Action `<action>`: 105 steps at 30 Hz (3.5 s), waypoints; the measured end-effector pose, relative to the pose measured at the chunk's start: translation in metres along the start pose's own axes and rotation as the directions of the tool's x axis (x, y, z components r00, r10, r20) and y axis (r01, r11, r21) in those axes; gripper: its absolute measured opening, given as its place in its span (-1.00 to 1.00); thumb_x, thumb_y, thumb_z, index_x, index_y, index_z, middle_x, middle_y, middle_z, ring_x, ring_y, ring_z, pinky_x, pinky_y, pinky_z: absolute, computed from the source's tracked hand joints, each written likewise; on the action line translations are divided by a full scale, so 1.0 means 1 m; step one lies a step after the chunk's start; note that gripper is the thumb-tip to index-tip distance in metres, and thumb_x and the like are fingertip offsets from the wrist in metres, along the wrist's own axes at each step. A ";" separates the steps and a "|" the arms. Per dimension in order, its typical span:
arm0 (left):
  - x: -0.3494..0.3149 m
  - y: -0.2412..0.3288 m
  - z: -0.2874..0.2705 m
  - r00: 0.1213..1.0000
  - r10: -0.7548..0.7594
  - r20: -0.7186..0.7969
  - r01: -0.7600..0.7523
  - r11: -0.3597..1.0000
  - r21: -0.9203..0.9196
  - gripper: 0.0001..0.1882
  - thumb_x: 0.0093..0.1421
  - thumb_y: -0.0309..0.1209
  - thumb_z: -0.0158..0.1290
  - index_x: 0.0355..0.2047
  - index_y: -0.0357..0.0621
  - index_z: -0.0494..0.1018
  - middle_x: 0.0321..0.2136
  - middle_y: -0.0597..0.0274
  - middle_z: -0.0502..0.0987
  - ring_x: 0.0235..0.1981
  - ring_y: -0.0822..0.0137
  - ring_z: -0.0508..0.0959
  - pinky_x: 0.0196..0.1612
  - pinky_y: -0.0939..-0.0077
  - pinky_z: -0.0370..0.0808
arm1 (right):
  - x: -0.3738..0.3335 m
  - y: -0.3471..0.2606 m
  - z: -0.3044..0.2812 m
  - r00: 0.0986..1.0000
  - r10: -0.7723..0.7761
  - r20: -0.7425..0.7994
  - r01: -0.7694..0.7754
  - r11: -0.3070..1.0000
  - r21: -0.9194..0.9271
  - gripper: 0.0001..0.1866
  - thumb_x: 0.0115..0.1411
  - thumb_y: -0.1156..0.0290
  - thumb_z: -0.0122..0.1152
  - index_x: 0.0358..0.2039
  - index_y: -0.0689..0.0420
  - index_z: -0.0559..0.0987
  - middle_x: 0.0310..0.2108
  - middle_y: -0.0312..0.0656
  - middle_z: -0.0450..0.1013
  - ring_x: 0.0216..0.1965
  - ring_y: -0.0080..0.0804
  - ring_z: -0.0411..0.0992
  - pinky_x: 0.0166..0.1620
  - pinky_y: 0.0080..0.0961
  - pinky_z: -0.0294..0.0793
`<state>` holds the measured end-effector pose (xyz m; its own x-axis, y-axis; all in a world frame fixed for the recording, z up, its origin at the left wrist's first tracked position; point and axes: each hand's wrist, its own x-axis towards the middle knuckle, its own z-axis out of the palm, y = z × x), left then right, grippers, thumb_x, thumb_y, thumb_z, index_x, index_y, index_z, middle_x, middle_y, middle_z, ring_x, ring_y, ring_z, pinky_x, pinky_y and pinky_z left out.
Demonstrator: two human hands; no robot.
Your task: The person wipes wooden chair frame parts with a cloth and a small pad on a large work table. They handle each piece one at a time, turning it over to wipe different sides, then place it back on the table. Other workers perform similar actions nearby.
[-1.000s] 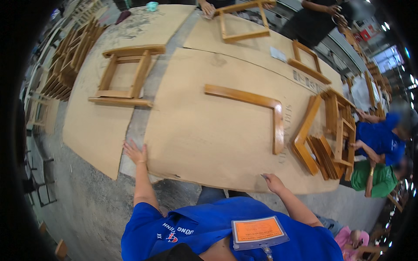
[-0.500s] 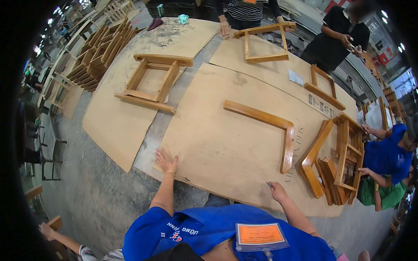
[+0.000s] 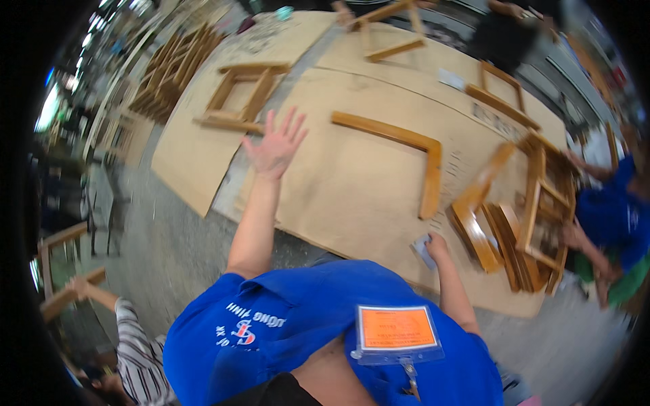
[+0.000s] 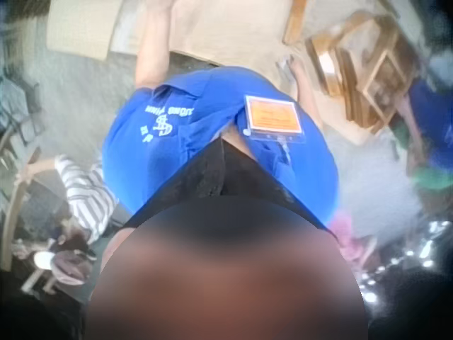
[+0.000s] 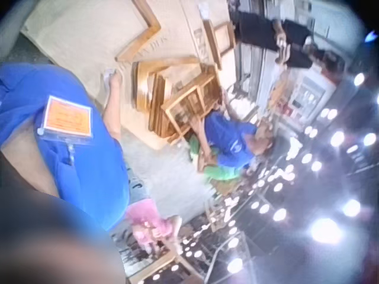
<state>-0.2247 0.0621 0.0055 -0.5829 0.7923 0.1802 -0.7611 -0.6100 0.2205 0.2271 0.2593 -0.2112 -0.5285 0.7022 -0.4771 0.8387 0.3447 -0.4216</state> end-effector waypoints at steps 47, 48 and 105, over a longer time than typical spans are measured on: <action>0.406 0.175 -0.158 0.781 0.124 -0.612 0.411 0.637 0.652 -0.37 0.28 -0.06 -0.07 0.25 0.06 -0.02 -0.37 0.17 0.52 -0.73 0.50 0.25 -0.25 0.29 0.47 | -0.054 -0.042 0.054 0.955 0.289 0.073 -0.291 0.956 0.027 -0.56 0.07 0.00 0.11 -0.47 0.18 0.65 -0.41 0.06 0.53 -0.31 0.01 0.49 -0.18 -0.19 0.45; 0.408 0.176 -0.161 0.789 0.121 -0.603 0.401 0.641 0.654 -0.38 0.28 -0.05 -0.08 0.24 0.04 0.01 -0.39 0.18 0.52 -0.72 0.50 0.26 -0.26 0.30 0.47 | -0.048 -0.044 0.052 0.947 0.306 0.094 -0.311 0.949 0.042 -0.56 0.08 0.01 0.11 -0.47 0.18 0.65 -0.41 0.06 0.53 -0.31 0.00 0.49 -0.18 -0.20 0.45; 0.281 -0.028 -0.398 0.940 -0.058 -0.335 0.235 -0.602 0.763 -0.58 0.13 -0.11 0.05 -0.36 -0.30 0.59 -0.36 -0.12 0.58 -0.13 0.05 0.50 -0.07 0.28 0.41 | -0.072 -0.045 0.038 0.981 0.175 0.089 -0.184 0.976 0.113 -0.73 0.12 0.18 0.12 -0.37 0.14 0.59 -0.38 -0.02 0.54 -0.30 -0.08 0.51 -0.19 -0.29 0.48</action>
<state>-0.4807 0.3052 -0.3310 -0.5997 0.7831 -0.1645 0.5383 0.5469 0.6412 0.2223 0.1695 -0.1867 -0.3831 0.6933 -0.6104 0.9015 0.1368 -0.4105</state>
